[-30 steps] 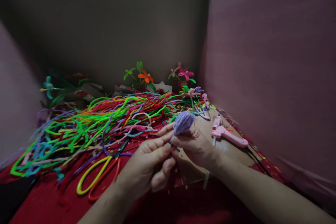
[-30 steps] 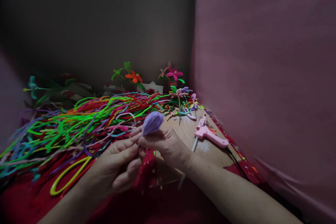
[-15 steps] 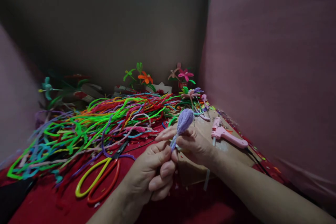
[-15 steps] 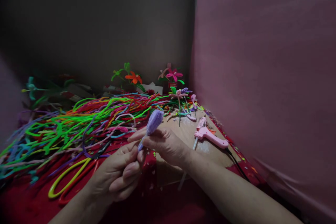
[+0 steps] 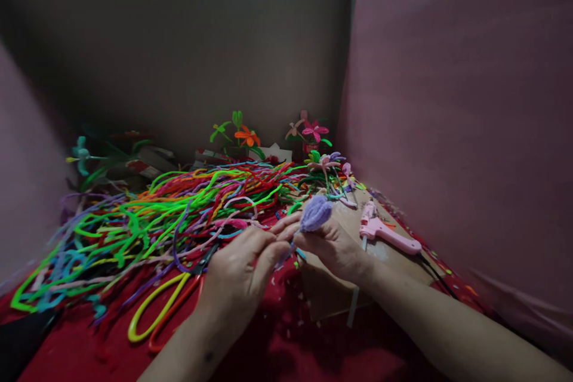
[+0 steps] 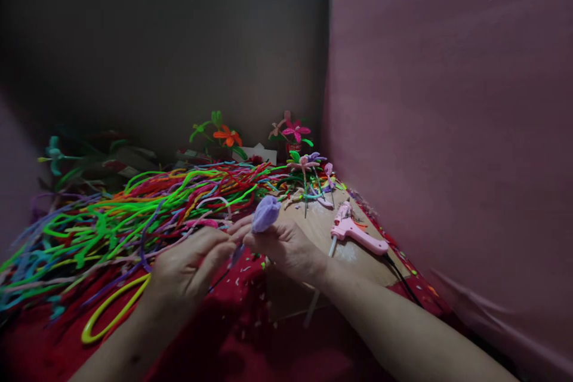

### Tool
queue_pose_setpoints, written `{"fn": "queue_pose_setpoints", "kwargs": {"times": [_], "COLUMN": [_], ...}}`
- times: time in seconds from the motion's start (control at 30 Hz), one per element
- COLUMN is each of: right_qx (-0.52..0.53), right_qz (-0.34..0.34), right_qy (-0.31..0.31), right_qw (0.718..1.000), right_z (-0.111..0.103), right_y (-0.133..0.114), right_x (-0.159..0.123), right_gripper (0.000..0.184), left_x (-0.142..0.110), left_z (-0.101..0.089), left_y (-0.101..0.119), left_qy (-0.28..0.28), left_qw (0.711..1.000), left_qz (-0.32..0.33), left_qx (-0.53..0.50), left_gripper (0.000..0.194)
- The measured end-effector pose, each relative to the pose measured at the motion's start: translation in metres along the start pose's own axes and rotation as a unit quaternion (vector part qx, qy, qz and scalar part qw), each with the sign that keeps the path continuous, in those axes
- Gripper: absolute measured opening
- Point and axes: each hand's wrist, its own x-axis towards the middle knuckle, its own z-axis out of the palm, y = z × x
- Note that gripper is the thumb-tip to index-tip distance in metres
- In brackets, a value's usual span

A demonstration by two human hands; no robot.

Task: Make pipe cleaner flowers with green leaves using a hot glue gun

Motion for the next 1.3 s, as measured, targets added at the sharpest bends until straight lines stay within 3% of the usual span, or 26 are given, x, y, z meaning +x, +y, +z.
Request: {"fn": "queue_pose_setpoints", "kwargs": {"times": [0.1,0.17,0.3,0.43,0.57,0.9,1.03,1.13,1.3], "right_qx": [-0.029,-0.014,0.052,0.108,0.143,0.258,0.27,0.304,0.318], "right_qz": [-0.001,0.017,0.067,0.11,0.143,0.202,0.213,0.219,0.238], "right_qy": [-0.037,-0.074,-0.159,-0.203,-0.226,-0.252,-0.302,-0.306,-0.283], "right_qw": [0.999,0.997,0.984,0.967,0.953,0.911,0.889,0.875,0.873], "right_z": [0.0,0.002,0.01,0.017,0.019,0.021,0.022,0.023,0.023], "right_y": [-0.005,-0.007,-0.007,-0.008,-0.009,0.001,0.006,0.013,0.017], "right_x": [-0.002,-0.004,-0.009,-0.01,-0.01,-0.011,-0.008,-0.008,-0.012], "right_gripper": [0.023,0.024,0.03,0.033,0.032,0.033,0.034,0.033,0.033], "left_x": [-0.001,-0.002,0.003,0.02,0.037,0.048,0.053,0.056,0.054], "left_z": [-0.007,-0.01,-0.02,-0.036,-0.046,-0.044,-0.041,-0.039,-0.031], "left_y": [0.003,0.008,0.029,0.052,0.061,0.054,0.054,0.05,0.041], "left_qy": [0.095,0.093,-0.011,-0.148,-0.255,-0.301,-0.357,-0.389,-0.366], "left_qw": [0.995,0.995,0.993,0.981,0.959,0.942,0.914,0.894,0.889], "left_qz": [0.018,-0.002,0.028,0.112,0.125,0.081,0.059,0.03,-0.04], "left_qx": [0.015,-0.047,-0.115,-0.061,0.002,-0.128,-0.183,-0.219,-0.273], "left_gripper": [0.009,0.008,0.021,0.025,0.016,0.005,0.005,0.007,0.01]}}
